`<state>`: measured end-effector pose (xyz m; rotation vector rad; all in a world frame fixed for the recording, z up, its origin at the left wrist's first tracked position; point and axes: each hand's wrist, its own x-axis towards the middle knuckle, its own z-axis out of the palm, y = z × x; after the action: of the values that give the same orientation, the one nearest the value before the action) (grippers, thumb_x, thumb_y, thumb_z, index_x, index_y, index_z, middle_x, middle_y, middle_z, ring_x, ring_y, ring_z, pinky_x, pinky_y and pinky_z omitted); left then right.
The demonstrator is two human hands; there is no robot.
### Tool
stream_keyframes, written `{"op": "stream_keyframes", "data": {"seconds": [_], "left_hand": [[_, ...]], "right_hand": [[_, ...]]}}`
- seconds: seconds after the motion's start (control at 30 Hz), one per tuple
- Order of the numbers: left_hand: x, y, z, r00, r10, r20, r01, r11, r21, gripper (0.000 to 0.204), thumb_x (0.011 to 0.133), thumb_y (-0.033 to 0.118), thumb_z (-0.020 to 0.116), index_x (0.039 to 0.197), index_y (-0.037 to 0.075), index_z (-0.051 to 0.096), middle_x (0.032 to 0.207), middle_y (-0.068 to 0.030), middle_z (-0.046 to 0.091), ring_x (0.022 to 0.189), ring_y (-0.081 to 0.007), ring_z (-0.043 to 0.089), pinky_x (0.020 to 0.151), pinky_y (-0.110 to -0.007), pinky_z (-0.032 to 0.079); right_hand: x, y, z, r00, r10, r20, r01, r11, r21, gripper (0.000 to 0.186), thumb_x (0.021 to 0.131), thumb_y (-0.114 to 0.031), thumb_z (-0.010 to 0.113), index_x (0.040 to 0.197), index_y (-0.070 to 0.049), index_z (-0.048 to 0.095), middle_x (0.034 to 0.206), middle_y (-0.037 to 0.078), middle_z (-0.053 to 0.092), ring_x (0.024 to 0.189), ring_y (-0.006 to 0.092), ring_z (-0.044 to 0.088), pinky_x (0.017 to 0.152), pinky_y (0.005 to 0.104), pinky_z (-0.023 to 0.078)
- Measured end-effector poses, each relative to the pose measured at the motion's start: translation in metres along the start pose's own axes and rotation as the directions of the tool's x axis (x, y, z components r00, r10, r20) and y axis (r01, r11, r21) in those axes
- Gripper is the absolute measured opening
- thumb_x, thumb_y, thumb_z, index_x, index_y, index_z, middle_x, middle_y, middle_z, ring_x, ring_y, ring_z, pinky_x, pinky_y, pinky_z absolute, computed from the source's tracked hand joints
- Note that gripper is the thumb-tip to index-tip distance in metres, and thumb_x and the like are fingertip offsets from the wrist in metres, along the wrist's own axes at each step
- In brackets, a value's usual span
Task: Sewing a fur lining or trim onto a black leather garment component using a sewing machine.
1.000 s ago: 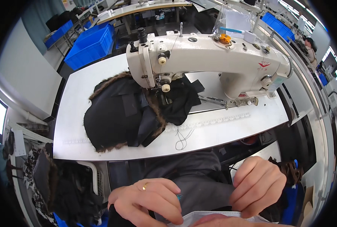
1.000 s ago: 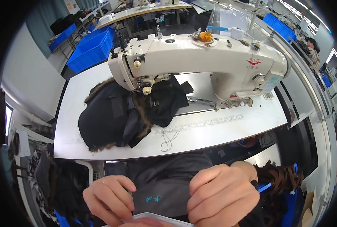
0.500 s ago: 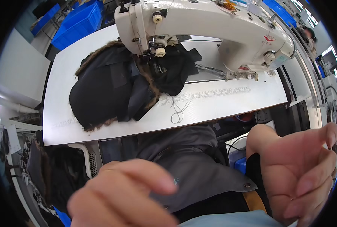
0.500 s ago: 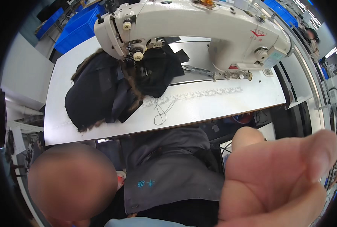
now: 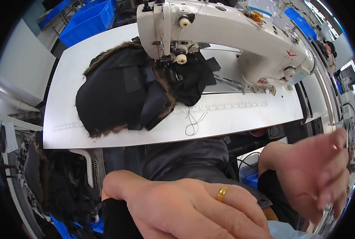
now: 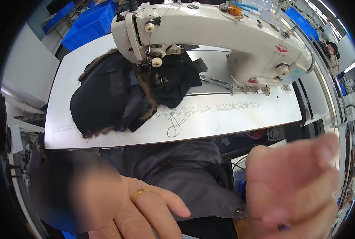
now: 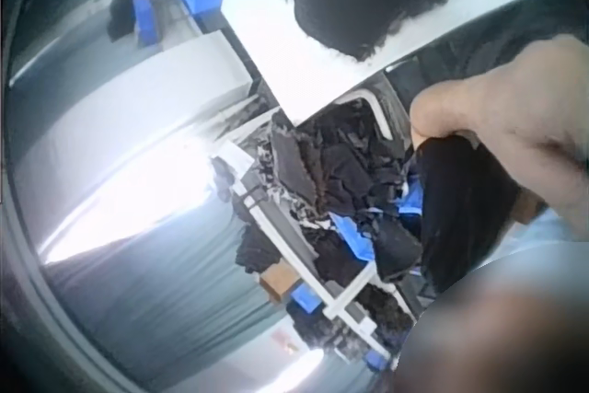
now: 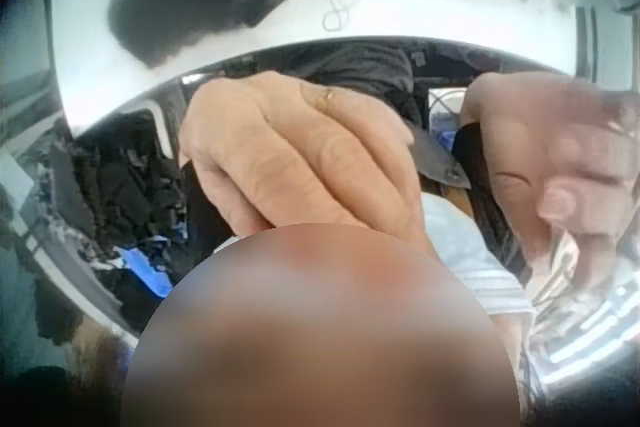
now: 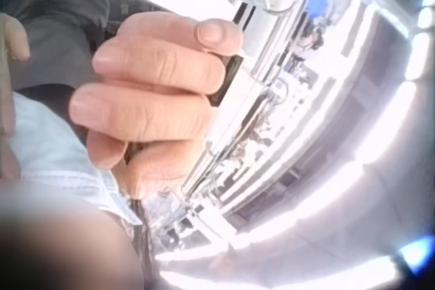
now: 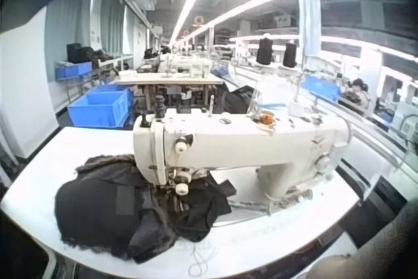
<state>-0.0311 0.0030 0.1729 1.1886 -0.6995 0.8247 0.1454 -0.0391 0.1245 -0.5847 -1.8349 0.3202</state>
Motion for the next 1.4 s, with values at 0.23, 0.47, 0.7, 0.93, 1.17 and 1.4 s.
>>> {"op": "stream_keyframes", "data": {"seconds": [0.23,0.47,0.7,0.93,1.17,1.4], "left_hand": [[-0.075,0.022,-0.027,0.867,-0.002,-0.498,0.485,0.226,0.844,0.036,0.079,0.013,0.069,0.108,-0.008,0.063,0.107,-0.018,0.066,0.098,-0.0323,0.062,0.084,-0.041,0.046],[-0.209,0.048,-0.057,0.515,0.343,-0.786,0.758,-0.61,0.23,0.061,0.075,0.015,0.071,0.132,0.011,0.053,0.142,-0.0095,0.045,0.132,-0.0333,0.037,0.109,-0.048,0.024],[-0.225,0.073,-0.076,0.545,0.272,-0.793,0.568,-0.815,0.111,0.068,0.072,0.015,0.071,0.137,0.021,0.05,0.148,-0.0071,0.039,0.136,-0.0313,0.034,0.108,-0.059,0.019],[-0.113,0.037,-0.107,0.684,-0.16,-0.712,0.502,-0.605,0.618,0.032,0.08,0.014,0.067,0.11,0.004,0.066,0.118,-0.0095,0.063,0.117,-0.0251,0.054,0.102,-0.039,0.035],[-0.113,0.018,-0.187,0.702,-0.476,-0.529,0.115,-0.658,0.745,0.02,0.081,0.019,0.066,0.088,0.0,0.063,0.093,-0.011,0.062,0.094,-0.0285,0.057,0.081,-0.039,0.046],[-0.141,0.016,-0.176,0.828,-0.162,-0.537,0.362,-0.577,0.732,0.011,0.075,0.006,0.068,0.069,0.002,0.059,0.072,-0.0067,0.055,0.075,-0.0251,0.055,0.074,-0.036,0.046]], "right_hand": [[0.004,0.121,0.018,0.944,0.162,0.286,-0.103,0.972,-0.21,0.062,0.074,-0.023,0.077,0.127,-0.002,0.052,0.115,0.014,0.062,0.106,0.0294,0.057,0.095,0.0383,0.04],[0.003,0.198,0.05,0.86,0.296,0.416,-0.129,0.914,-0.384,0.089,0.068,-0.042,0.08,0.137,-0.001,0.041,0.141,0.015,0.043,0.135,0.0337,0.033,0.113,0.0449,0.022],[-0.01,0.198,0.083,0.841,0.059,0.537,0.194,0.894,-0.403,0.044,0.071,-0.024,0.072,0.107,-0.001,0.061,0.118,0.011,0.06,0.115,0.0252,0.053,0.105,0.0484,0.032],[-0.017,0.2,0.08,0.829,-0.004,0.559,0.297,0.85,-0.434,0.032,0.069,-0.009,0.065,0.099,0.001,0.061,0.109,0.014,0.063,0.101,0.025,0.061,0.096,0.0423,0.044],[-0.011,0.203,0.08,0.858,-0.11,0.501,0.301,0.899,-0.317,0.018,0.068,-0.01,0.06,0.082,0.0,0.059,0.086,0.01,0.062,0.078,0.0229,0.061,0.08,0.0319,0.048],[-0.005,0.2,0.076,0.849,0.144,0.509,0.084,0.914,-0.398,0.055,0.062,-0.015,0.07,0.112,0.005,0.057,0.113,0.017,0.059,0.109,0.0301,0.055,0.095,0.0404,0.043]]}}
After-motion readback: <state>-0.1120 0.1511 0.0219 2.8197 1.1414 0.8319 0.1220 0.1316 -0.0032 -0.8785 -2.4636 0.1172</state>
